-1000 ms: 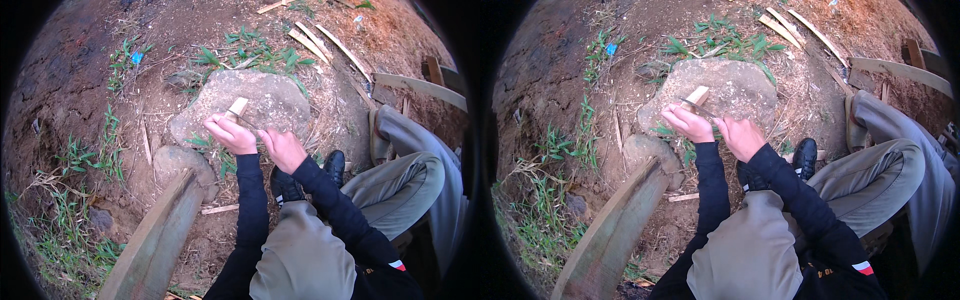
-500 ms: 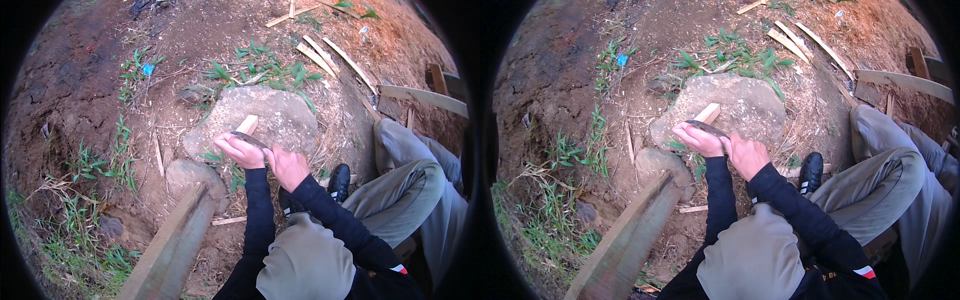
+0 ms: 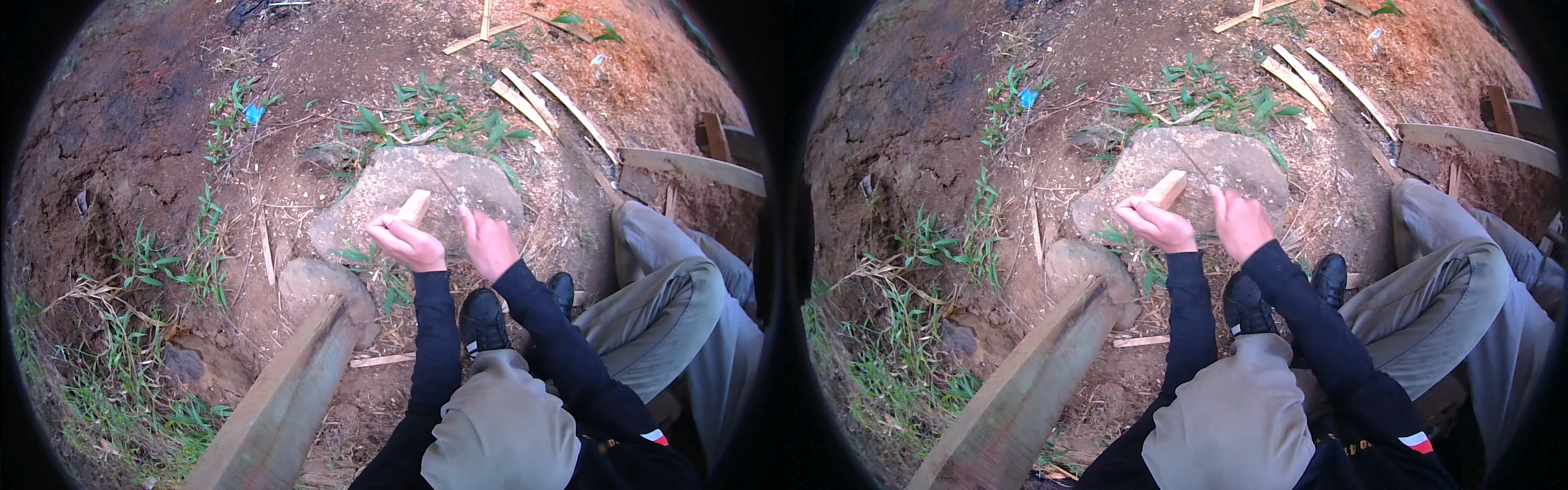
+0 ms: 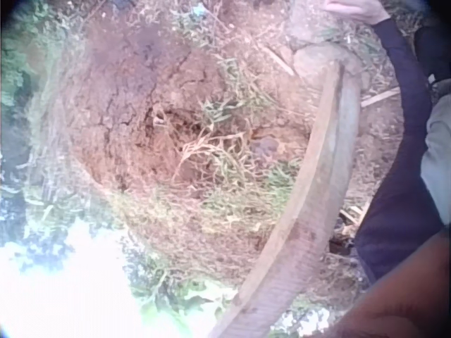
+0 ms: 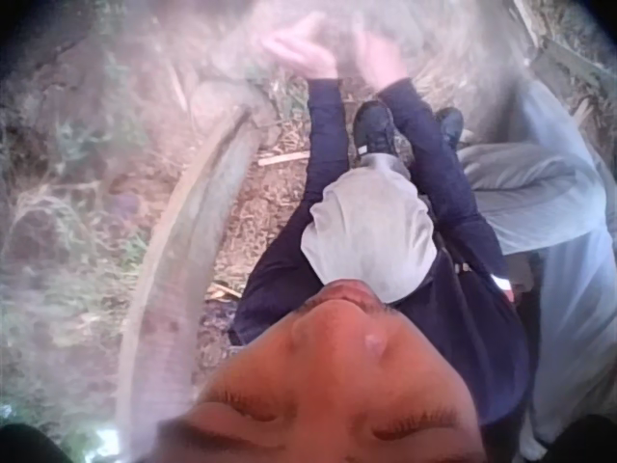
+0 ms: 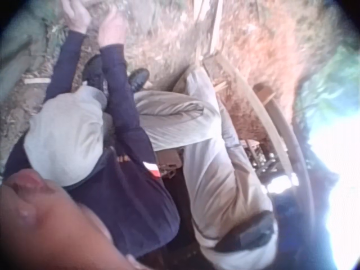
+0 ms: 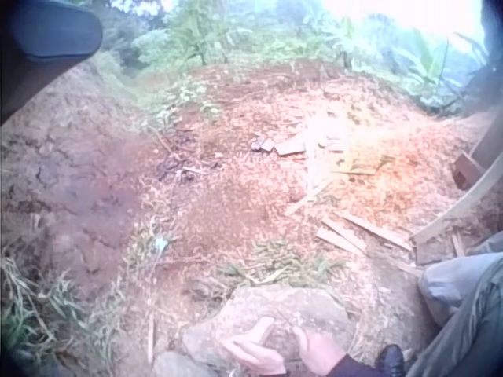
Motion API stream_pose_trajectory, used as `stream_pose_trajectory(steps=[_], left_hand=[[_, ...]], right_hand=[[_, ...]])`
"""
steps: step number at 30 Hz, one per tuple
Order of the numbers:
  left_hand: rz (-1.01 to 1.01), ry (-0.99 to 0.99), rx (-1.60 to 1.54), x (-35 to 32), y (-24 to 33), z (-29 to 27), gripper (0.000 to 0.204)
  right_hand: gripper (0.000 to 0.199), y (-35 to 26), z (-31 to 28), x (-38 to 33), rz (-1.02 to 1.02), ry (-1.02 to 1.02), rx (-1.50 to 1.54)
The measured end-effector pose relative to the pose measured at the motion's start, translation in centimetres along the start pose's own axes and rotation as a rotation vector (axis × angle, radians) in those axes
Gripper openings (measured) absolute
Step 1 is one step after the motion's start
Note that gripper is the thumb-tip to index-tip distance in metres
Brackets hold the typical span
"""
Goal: The person sits on the ground and uses a curved knife to carve a small rectangular piece of wood. They repeatedly shave thin layers off the wood, rotating it to work on different sides, and occasionally inspect the carved surface.
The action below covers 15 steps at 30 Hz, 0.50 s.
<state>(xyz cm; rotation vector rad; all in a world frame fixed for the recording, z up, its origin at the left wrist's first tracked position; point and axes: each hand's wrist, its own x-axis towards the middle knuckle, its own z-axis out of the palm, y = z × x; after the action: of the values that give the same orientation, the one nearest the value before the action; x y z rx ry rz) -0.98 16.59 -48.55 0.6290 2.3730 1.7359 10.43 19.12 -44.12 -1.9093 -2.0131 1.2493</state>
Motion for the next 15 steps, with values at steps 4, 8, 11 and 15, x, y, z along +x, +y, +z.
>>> stream_pose_trajectory(steps=[4, 8, 11, 15], left_hand=[[-0.137, 0.012, -0.256, 1.1, 0.2, 0.9, 0.040], [-0.393, -0.051, -0.582, 2.8, -0.2, 2.1, 0.053], [-0.782, -0.193, -0.718, 3.9, 1.7, 1.7, 0.060], [-1.107, -0.528, -0.877, 3.7, 2.1, 0.2, 0.062]], right_hand=[[0.045, 2.7, -1.1, -1.7, 0.098, -0.015, 0.113], [0.045, 1.8, -1.5, -2.3, 0.066, 0.037, 0.232], [0.042, 0.3, -3.1, -1.8, 0.070, 0.002, 0.210], [0.026, -0.2, -2.7, -1.1, -0.178, -0.023, 0.393]])
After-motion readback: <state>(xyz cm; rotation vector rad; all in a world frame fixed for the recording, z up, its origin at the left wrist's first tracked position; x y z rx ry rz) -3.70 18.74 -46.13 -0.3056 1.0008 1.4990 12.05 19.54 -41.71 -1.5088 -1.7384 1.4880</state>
